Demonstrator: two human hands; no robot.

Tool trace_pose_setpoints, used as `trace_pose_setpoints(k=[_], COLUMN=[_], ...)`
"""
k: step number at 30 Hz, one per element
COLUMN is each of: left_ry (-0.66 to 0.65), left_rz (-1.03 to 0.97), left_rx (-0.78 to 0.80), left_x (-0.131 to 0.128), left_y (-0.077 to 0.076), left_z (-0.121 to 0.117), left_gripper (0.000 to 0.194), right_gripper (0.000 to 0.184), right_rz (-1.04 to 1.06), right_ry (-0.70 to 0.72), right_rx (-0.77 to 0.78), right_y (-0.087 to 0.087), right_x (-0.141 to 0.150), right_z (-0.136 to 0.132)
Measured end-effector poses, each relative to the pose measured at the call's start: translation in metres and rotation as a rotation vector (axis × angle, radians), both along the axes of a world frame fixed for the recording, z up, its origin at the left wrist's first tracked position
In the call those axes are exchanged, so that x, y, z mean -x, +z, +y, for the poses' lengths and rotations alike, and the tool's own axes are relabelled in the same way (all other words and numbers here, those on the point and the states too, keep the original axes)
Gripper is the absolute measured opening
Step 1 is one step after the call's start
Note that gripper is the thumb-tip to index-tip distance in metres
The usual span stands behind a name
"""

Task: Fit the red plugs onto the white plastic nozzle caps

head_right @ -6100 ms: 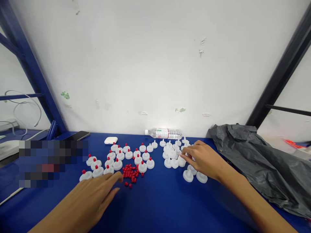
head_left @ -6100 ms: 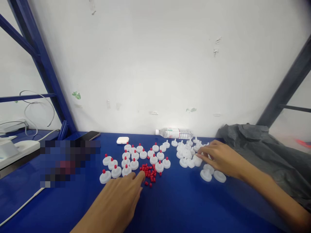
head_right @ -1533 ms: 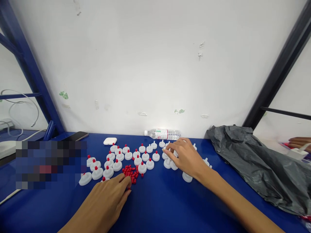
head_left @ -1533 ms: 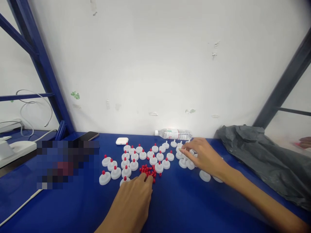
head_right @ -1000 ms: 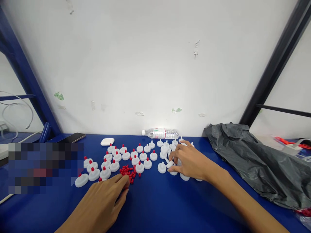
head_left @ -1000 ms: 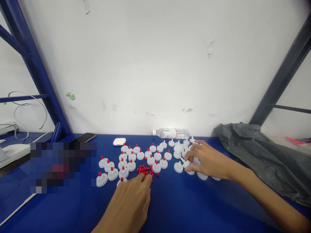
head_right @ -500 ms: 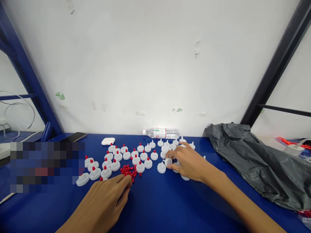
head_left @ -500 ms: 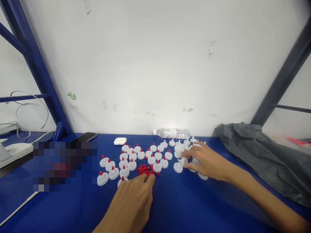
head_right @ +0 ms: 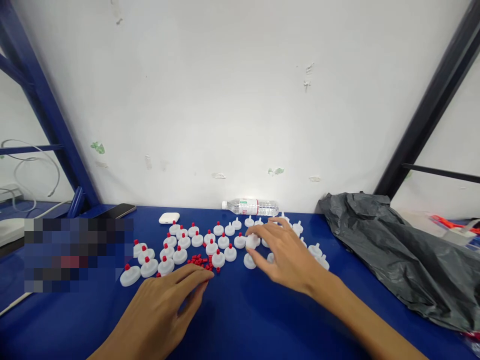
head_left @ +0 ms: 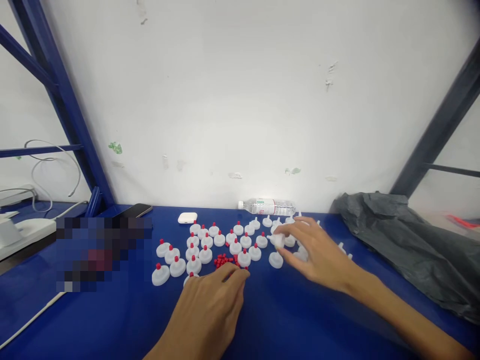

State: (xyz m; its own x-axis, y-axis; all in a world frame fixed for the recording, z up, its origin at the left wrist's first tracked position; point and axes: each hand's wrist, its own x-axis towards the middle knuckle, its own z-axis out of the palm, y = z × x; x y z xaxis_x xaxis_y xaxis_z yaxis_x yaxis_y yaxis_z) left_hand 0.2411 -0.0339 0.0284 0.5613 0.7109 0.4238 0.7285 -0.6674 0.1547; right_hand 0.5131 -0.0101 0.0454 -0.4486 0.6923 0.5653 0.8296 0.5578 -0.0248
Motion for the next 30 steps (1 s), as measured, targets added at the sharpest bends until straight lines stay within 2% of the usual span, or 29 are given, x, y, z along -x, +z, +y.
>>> trace_pose_setpoints(k=[3,6,11,18,26,30], left_ry=[-0.043,-0.064,-0.083,-0.139,-0.150,-0.137], left_rz=[-0.271,-0.360,-0.336,-0.347,-0.384,-0.270], left_rx=[-0.170,-0.240,-0.180,-0.074,-0.098,-0.146], left_x=[0.002,0.002,0.002,0.004,0.002,0.002], left_y=[-0.001,0.000,-0.004,-0.007,-0.007,-0.007], left_z=[0.000,0.000,0.001,0.005,0.005,0.007], left_gripper=[0.025,0.022,0.024,0.028,0.020,0.022], right_gripper=[0.020,0.019,0.015,0.017,0.017,0.021], right_rz=[0.014,-0.021,0.020,0.063,0.064,0.099], right_ry=[0.230,0.366,0.381,0.401,0.454,0.498], right_rx=[-0.036,-0.108,-0.175,-0.180,-0.261,-0.264], right_y=[-0.008,-0.017,-0.020,-0.017,-0.018,-0.019], right_x=[0.021,0.039,0.045,0.041,0.041,0.037], right_z=[-0.009,-0.015,-0.018,-0.014,-0.018,-0.017])
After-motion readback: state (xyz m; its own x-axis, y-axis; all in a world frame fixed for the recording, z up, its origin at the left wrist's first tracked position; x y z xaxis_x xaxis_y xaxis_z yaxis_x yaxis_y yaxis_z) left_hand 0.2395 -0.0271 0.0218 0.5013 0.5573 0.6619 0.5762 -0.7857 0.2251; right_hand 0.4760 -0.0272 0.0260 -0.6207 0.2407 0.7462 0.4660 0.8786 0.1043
